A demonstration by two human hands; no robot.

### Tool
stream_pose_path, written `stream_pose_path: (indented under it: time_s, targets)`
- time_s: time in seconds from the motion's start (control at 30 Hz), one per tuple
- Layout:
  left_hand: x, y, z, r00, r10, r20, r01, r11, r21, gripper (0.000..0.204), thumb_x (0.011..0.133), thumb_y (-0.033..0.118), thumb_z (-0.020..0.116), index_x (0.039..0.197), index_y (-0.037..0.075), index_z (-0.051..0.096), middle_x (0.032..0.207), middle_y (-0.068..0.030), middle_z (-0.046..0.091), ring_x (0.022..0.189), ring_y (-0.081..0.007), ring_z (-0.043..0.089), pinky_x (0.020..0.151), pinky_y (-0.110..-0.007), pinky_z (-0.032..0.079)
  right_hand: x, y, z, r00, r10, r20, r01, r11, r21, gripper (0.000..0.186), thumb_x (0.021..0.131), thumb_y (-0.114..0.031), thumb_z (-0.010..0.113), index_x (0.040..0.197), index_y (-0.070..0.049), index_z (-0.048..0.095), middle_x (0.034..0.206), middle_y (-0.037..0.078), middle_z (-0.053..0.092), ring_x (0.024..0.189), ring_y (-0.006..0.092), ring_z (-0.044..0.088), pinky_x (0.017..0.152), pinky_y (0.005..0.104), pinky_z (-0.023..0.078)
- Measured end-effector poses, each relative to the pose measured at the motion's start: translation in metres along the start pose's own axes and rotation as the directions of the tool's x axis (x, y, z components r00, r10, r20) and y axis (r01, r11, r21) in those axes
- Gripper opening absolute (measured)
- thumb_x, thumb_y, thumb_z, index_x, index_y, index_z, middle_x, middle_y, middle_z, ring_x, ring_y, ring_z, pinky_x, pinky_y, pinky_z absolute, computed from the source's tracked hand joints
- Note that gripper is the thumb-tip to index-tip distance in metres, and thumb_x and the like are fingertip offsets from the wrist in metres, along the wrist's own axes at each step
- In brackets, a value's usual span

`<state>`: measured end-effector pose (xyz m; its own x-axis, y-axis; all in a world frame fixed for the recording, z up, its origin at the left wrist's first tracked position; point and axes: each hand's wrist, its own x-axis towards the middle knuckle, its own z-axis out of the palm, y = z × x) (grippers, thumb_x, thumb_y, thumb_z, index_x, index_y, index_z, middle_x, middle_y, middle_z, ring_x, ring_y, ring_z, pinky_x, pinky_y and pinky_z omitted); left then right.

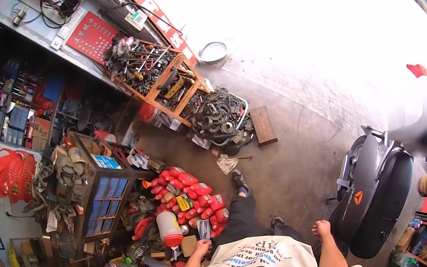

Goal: Removing the front fairing panel and dashboard housing from a motor scooter using a screwdriver.

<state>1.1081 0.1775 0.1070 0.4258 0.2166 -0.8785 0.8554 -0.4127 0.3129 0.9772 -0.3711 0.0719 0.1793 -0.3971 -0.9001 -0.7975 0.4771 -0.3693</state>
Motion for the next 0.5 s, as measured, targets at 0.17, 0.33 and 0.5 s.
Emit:
stream_pose_path:
  time_s: [0.17, 0.33, 0.5]
  targets:
    - [0.082, 0.144, -0.047, 0.983, 0.18, 0.034, -0.181, 0.983, 0.013, 0.017, 0.088, 0.016, 0.058, 0.098, 0.004, 0.066, 0.081, -0.0049, 0.066, 0.068, -0.0138, 0.061, 0.054, -0.029, 0.049, -0.016, -0.037, 0.057, 0.993, 0.096, -0.061, -0.103, 0.987, -0.121, 0.02, 0.087, -0.009, 0.05, 0.102, 0.002, 0.059, 0.082, 0.015, 0.065, 0.059, 0.0229, 0.065, 0.044, 0.0324, 0.05]
    - [0.147, 0.294, -0.088, 0.931, 0.365, 0.023, -0.363, 0.93, -0.061, 0.023, 0.092, 0.015, 0.055, 0.109, 0.001, 0.061, 0.085, -0.0066, 0.067, 0.07, -0.0127, 0.062, 0.055, -0.027, 0.049, -0.039, -0.1, 0.112, 0.997, 0.063, -0.047, -0.069, 0.988, -0.14, 0.02, 0.09, -0.013, 0.051, 0.103, 0.001, 0.06, 0.082, 0.013, 0.066, 0.061, 0.0215, 0.066, 0.049, 0.031, 0.052]
    - [0.175, 0.393, -0.104, 0.94, 0.339, 0.043, -0.337, 0.94, -0.049, 0.026, 0.092, 0.013, 0.055, 0.114, 0.001, 0.059, 0.1, -0.0091, 0.067, 0.081, -0.0137, 0.065, 0.059, -0.025, 0.051, -0.049, -0.128, 0.132, 0.991, 0.104, -0.088, -0.11, 0.992, -0.069, 0.021, 0.091, -0.014, 0.051, 0.104, -0.001, 0.059, 0.083, 0.013, 0.066, 0.061, 0.0209, 0.066, 0.049, 0.0311, 0.052]
